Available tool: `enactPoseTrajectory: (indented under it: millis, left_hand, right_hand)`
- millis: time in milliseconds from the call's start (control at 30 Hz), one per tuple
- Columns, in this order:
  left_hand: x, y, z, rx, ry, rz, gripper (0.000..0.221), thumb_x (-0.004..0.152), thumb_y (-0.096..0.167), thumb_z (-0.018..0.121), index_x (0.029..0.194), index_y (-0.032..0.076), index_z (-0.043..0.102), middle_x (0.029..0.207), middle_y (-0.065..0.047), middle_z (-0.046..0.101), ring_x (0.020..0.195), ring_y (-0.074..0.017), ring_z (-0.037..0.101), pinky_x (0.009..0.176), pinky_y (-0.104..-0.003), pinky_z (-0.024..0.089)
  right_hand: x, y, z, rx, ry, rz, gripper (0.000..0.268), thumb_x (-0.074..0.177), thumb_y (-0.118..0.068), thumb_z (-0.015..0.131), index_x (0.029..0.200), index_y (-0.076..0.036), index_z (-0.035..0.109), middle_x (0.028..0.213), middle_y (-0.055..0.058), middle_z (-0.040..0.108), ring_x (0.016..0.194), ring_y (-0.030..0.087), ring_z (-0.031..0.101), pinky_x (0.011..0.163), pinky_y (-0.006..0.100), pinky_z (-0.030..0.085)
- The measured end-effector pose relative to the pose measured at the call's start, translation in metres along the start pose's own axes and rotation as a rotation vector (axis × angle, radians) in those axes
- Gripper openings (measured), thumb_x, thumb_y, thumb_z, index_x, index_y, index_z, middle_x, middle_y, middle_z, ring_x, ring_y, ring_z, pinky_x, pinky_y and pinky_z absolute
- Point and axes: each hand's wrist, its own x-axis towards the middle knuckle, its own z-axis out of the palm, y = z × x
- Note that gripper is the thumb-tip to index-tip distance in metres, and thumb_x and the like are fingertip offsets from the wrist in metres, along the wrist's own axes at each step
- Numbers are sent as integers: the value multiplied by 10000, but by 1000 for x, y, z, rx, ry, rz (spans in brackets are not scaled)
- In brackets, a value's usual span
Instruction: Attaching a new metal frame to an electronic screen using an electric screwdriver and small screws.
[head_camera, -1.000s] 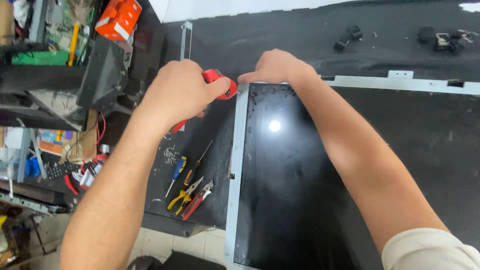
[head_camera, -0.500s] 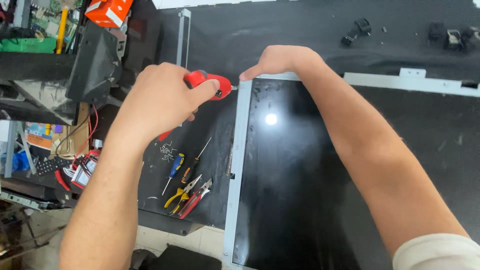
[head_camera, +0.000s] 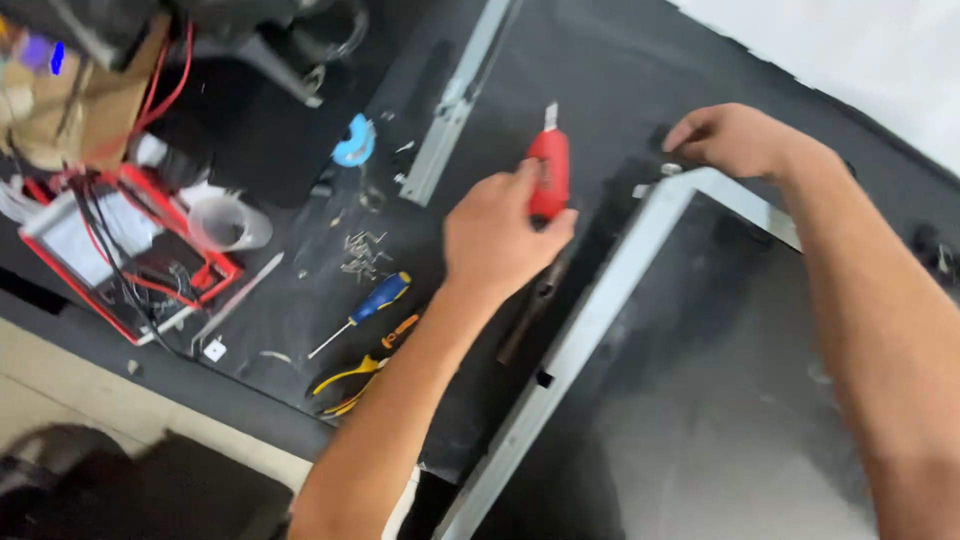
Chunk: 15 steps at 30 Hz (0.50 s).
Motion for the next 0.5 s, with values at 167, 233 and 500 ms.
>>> enactPoseTrajectory:
  millis: [167,233,500]
  left_hand:
    - [24,-32,78,333,95,195,891,775,640,928,1409,94,620,948,-37,700,885,-275,667,753,-445,519]
    - [25,-32,94,424,103,190,950,779,676,899,1491,113,621,981,-10,698,906,-226,641,787,-394,495]
    - [-7,28,53,-433,-129,34,894,944,695,584,1475,-23,618,1209,-261,749,1095,-454,704,906,-578,541]
  right_hand:
    - [11,-16,9,-21,37,125,180,1036,-69,707,1129,-110,855,1011,102,839,901,213,755,895,377,585]
    - [1,-28,9,-59,68,142,214,1009,-57,707,1124,-125,874,1019,98,837,891,202,734,888,374,585]
    - [-74,-57,1,339,-100,-1,869,908,-556,481,1519,44,630,1317,241,760,1255,336,709,1127,465,519]
